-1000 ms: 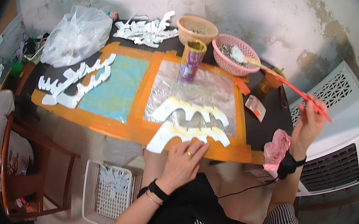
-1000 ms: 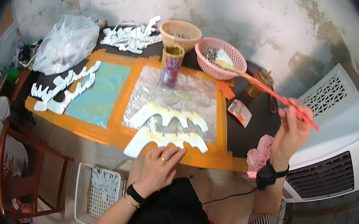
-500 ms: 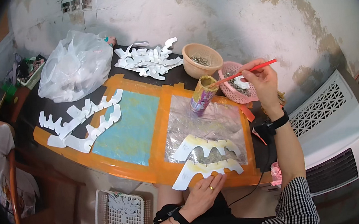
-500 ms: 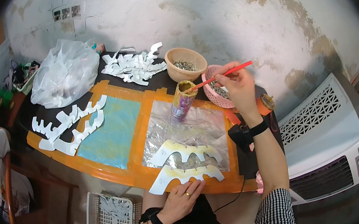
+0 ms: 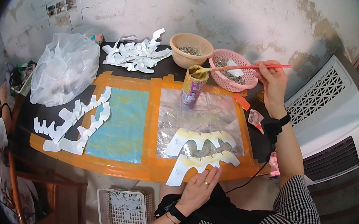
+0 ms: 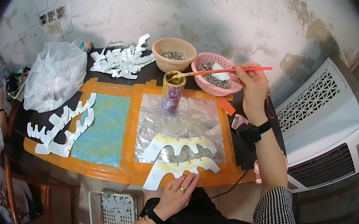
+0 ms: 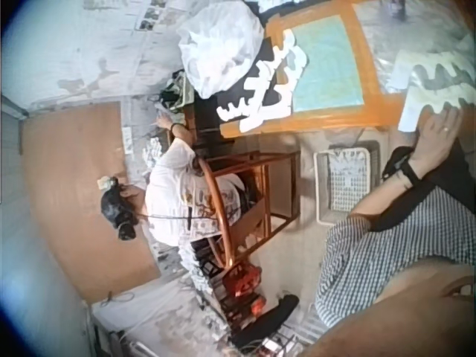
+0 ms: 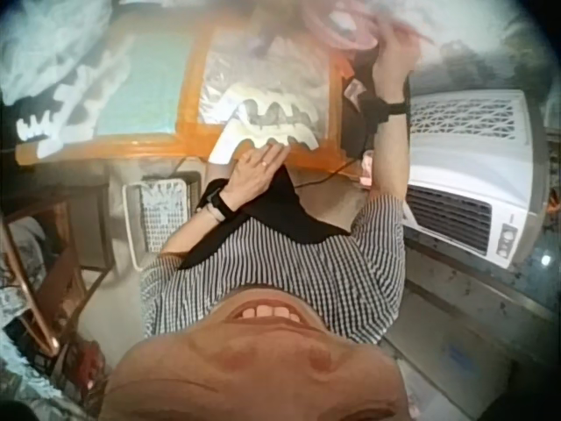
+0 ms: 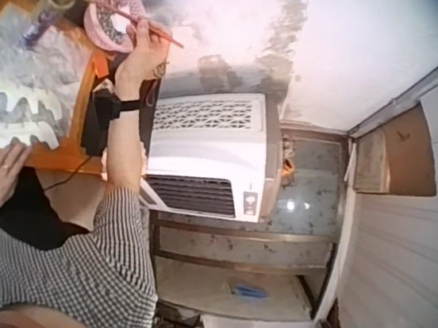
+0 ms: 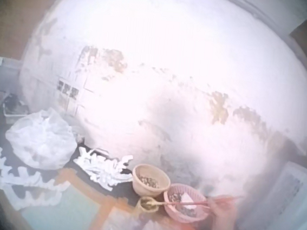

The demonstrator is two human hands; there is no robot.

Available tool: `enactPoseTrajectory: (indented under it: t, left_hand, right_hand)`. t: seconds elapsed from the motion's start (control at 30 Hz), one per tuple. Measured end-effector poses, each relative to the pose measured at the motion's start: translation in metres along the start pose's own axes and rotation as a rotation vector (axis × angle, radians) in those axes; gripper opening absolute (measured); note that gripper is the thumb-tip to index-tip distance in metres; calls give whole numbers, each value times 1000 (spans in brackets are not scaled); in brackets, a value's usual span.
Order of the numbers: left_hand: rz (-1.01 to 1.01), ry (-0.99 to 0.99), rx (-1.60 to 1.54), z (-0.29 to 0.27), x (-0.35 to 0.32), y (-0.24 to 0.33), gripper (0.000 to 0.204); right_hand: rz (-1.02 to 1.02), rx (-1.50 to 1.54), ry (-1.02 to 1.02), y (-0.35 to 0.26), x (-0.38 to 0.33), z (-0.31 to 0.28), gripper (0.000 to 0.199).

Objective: Applying adhesive to white shoe components using a brush.

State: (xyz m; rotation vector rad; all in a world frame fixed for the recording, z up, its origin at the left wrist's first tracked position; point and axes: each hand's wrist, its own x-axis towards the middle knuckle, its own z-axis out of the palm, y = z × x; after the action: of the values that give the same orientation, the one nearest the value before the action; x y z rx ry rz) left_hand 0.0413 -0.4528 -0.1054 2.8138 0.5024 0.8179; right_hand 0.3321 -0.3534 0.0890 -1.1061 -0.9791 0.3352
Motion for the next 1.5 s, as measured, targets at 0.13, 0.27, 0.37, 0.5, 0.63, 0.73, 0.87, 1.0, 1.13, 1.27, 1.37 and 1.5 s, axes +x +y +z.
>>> enactPoseTrajectory:
  t: [0.13, 0.27, 0.37, 0.5, 0.63, 0.73, 0.87, 1.0, 1.13, 1.27, 1.37, 1.5]
  left_hand:
    - [-47, -7, -36, -3, 4, 5, 69]
    - [-102, 10, -46, -7, 5, 11, 69]
    - [-142, 11, -63, -7, 8, 16, 69]
    - [-160, -11, -61, -8, 12, 19, 70]
    - [-163, -33, -47, -11, 14, 20, 68]
    - [-164, -43, -38, -11, 15, 20, 68]
    - [-155, -40, -30, -12, 15, 22, 68]
    - [-159, -33, -36, -11, 11, 22, 67]
    - [-153, -7, -68, -6, 14, 21, 68]
    - [-193, 42, -70, -10, 16, 20, 62]
    - [-238, 35, -141, -16, 25, 25, 60]
    - [-245, 45, -127, -15, 30, 32, 59]
  right_hand:
    - [-117, -185, -292, 14, 12, 19, 8]
    - [-60, -34, -427, 19, 13, 40, 11]
    - [-37, 52, -221, 14, 18, 23, 16]
    - [62, 187, -20, 30, 19, -15, 15]
    - [94, 234, 17, 39, 8, -31, 14]
    - [117, 237, 12, 43, -3, -35, 15]
    - [111, 213, 42, 38, -15, -44, 13]
    - [157, 258, -1, 27, -16, -62, 8]
    - [101, 497, 3, 3, -12, -86, 5]
    - [148, 543, 28, -1, -26, -106, 7]
    - [214, 491, -37, 0, -55, -125, 10]
    - [401, 399, -1, 16, -107, -154, 11]
